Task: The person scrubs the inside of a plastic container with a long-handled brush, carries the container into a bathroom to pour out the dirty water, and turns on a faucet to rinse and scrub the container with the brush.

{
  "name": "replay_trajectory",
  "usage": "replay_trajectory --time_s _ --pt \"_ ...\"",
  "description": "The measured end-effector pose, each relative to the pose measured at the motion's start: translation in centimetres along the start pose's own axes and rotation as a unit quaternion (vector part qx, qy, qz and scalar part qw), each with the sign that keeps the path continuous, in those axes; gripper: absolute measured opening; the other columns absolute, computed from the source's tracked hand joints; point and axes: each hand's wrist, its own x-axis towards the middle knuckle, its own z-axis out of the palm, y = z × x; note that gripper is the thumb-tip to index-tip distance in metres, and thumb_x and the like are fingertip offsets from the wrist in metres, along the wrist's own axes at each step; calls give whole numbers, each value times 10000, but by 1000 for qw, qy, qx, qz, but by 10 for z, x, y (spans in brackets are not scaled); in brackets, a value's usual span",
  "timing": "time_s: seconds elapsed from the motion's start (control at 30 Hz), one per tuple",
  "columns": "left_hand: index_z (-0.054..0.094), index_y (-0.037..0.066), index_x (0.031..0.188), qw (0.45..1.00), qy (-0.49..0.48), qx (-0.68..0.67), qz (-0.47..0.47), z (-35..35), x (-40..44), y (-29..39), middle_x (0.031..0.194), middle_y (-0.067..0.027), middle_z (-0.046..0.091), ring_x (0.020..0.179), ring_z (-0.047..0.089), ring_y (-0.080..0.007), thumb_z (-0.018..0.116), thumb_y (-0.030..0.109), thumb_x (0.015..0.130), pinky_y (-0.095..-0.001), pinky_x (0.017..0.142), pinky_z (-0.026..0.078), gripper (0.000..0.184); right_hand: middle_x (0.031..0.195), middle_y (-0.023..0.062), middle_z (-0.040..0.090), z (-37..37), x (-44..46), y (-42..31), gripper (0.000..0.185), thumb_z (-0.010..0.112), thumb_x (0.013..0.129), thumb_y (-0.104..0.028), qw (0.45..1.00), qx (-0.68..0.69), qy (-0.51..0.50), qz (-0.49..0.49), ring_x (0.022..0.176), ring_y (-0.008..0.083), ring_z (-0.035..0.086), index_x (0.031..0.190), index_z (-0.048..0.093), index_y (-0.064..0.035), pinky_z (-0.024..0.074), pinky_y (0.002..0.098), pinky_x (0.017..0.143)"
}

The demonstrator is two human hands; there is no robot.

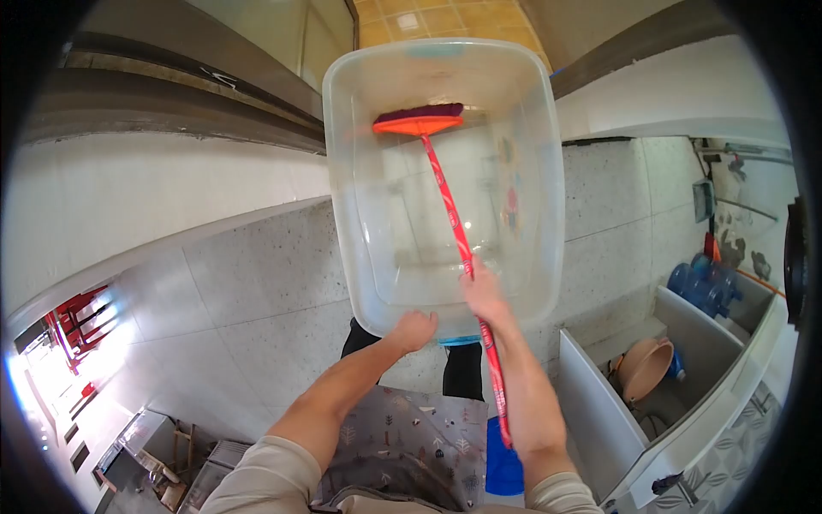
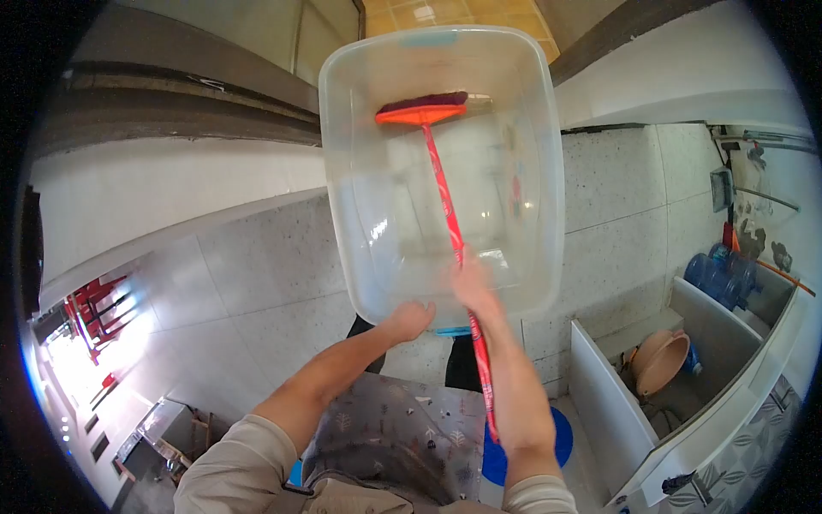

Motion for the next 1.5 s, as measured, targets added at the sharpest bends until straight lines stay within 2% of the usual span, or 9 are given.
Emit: replay_trajectory --time_s 0.4,0.57,0.7,1.03,1.2,1.33,1.4,1.43,1.5 --pt "551 -24 1043 1000 9 1 -26 -6 -4 1 847 -219 679 820 685 -364 534 98 861 -455 700 554 220 1087 300 622 -14 -147 49 412 552 886 -176 989 70 -96 93 1036 489 578 1265 514 -20 469 518 880" --pt "550 -23 1031 1000 21 -8 -22 -4 -1 3 837 -209 680 811 685 -374 524 95 868 -462 701 550 203 1120 301 608 6 -15 28 350 531 905 -173 997 69 -21 15 1042 475 582 1223 528 -27 477 518 878" --pt "550 -24 1041 999 7 -26 -24 -12 2 1 838 -205 681 801 684 -375 517 97 875 -464 707 552 208 1005 299 624 25 -61 63 302 535 903 -180 998 -53 3 -34 978 466 596 1160 537 -22 479 529 852" --pt "524 -8 1203 996 -39 26 -73 0 -11 12 1095 -212 651 1018 640 -335 559 79 848 -472 881 507 367 836 279 620 -116 -266 49 295 576 890 -216 976 14 -120 182 849 456 627 1116 569 -25 489 474 745" --pt "542 3 1191 977 194 71 -42 -9 -29 20 1129 -167 618 1104 581 -348 540 64 845 -468 922 468 351 800 271 616 -143 -306 30 390 564 942 -239 983 41 -40 174 764 452 632 1276 528 -41 494 452 650" --pt "576 -14 1097 968 156 -108 -162 -25 -39 30 1079 -174 617 1068 587 -356 565 107 825 -463 879 481 298 803 264 620 -132 -334 42 397 557 957 -225 978 72 -24 194 743 453 634 1302 502 -35 492 447 614" --pt "593 -14 1005 855 158 -320 -376 -18 -51 34 1081 -179 619 1068 592 -338 619 213 837 -444 821 490 283 783 256 627 -113 -359 75 388 558 954 -200 988 42 -7 151 733 458 634 1301 495 -40 494 471 608" --pt "593 -14 1005 854 163 -319 -377 -7 -53 28 1081 -179 619 1068 592 -338 619 213 837 -444 821 490 283 783 256 627 -108 -361 87 388 558 954 -200 988 43 -6 145 733 458 634 1301 495 -40 494 471 608" --pt "571 13 1119 676 77 -593 -430 26 -59 29 1168 -183 600 1116 574 -342 658 337 848 -455 862 493 431 779 259 621 -104 -372 102 370 568 943 -208 985 -18 -49 162 693 434 635 1276 515 -57 485 497 610"
